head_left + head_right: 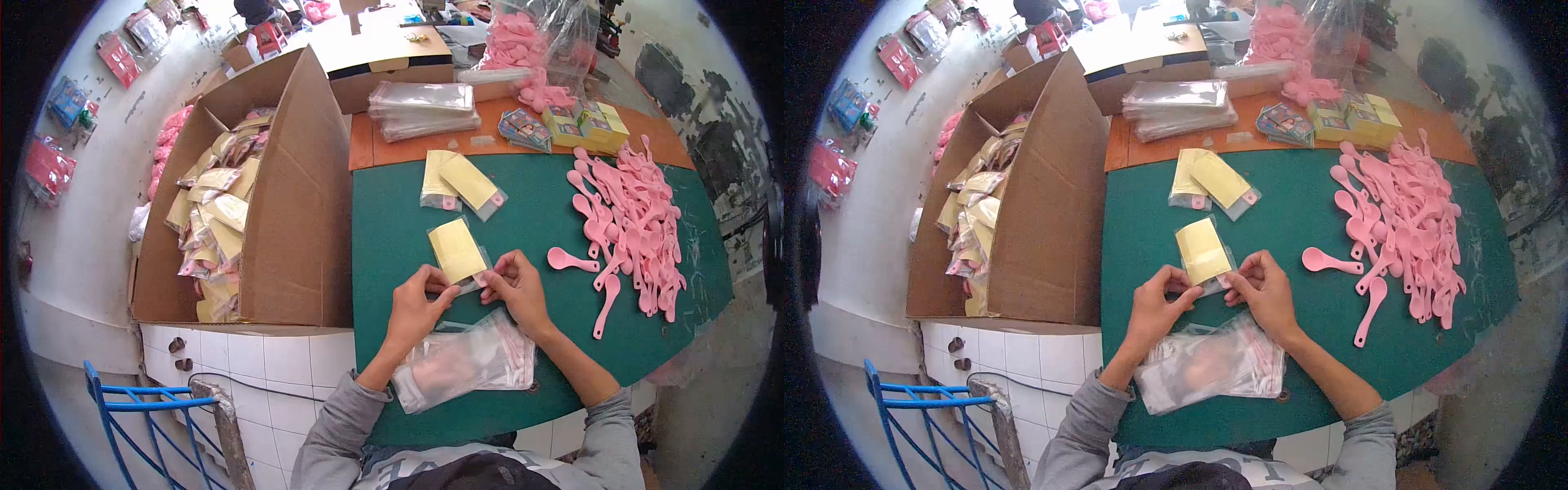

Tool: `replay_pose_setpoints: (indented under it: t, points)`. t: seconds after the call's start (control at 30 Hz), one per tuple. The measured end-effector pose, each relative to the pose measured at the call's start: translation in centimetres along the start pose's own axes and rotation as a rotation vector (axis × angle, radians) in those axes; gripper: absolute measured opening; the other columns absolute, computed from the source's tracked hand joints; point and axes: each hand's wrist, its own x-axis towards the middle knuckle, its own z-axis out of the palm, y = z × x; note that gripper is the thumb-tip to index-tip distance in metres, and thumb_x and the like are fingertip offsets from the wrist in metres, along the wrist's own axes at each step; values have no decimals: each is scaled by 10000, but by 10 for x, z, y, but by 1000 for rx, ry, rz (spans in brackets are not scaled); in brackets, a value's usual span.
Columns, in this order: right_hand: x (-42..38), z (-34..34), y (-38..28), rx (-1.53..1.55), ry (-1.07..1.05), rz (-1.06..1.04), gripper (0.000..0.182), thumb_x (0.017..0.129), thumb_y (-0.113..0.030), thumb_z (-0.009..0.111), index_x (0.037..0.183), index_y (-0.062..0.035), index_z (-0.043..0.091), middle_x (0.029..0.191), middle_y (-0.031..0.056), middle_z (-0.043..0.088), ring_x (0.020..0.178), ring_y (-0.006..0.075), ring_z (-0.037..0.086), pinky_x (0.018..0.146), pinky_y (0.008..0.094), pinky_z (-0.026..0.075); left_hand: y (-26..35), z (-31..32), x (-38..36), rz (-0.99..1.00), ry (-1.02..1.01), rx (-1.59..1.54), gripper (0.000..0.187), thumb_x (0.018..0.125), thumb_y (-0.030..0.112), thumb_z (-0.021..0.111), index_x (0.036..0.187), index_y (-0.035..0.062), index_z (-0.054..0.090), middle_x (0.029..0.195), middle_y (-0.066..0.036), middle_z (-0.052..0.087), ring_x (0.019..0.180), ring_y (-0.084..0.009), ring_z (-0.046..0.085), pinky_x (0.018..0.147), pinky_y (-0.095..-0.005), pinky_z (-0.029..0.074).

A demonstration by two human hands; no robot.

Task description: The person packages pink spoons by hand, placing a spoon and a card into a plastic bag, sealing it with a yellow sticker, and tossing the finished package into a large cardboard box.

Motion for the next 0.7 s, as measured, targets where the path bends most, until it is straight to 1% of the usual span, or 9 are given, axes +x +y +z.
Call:
replay_pose_setpoints:
  t: [0.1, 0.2, 0.3, 0.43, 0.5, 0.6, 0.7]
  points:
    - [0, -1, 0, 15, -21, -11, 171, 860, -64, 595, 951, -36, 453, 776, 77, 592, 611, 110, 604, 542, 229, 521, 2, 2, 1, -64, 54, -152, 305, 778, 56, 681, 958, -6, 442, 801, -109, 599, 733, -134, 620, 568, -266, 542]
    - [-1, 1, -4, -3, -34, 2, 191, 863, -61, 589, 1006, -31, 468, 782, 70, 593, 614, 106, 602, 550, 226, 518, -6, 2, 1, -29, 28, -191, 349, 785, 45, 666, 1003, 25, 394, 845, -122, 589, 768, -135, 615, 579, -270, 552]
    - [-1, 1, -5, -29, -56, -17, 255, 870, -61, 575, 1110, -22, 497, 798, 80, 598, 629, 116, 608, 563, 234, 528, -5, 0, 1, -64, -5, -180, 308, 786, 43, 663, 979, 31, 423, 866, -101, 584, 795, -127, 608, 586, -265, 548]
    - [-1, 0, 0, -45, -72, -26, 341, 893, -68, 535, 1230, -21, 511, 829, 83, 606, 663, 119, 613, 590, 238, 539, -5, -2, 1, -76, -56, -177, 329, 789, 55, 661, 1059, 39, 474, 904, -80, 593, 820, -128, 607, 605, -254, 533]
    - [0, -2, 4, -66, -68, -17, 343, 897, -67, 523, 1237, -19, 513, 852, 89, 611, 671, 120, 615, 602, 243, 544, -6, -2, 0, -63, -71, -161, 357, 798, 72, 656, 1116, 41, 498, 922, -73, 597, 828, -125, 606, 616, -245, 524]
    - [1, -4, 10, -71, -62, -25, 335, 902, -64, 513, 1233, -12, 520, 886, 98, 618, 679, 124, 618, 617, 250, 550, 3, -4, -2, 15, -68, -128, 409, 827, 110, 633, 1207, 62, 491, 987, -93, 601, 846, -125, 606, 634, -242, 520]
    - [1, -4, 11, -88, -53, -46, 322, 905, -63, 507, 1222, -8, 530, 902, 104, 621, 674, 125, 618, 624, 252, 553, 9, -4, -1, 32, -140, -134, 336, 855, 143, 604, 1176, 67, 539, 1034, -108, 606, 851, -131, 613, 648, -255, 524]
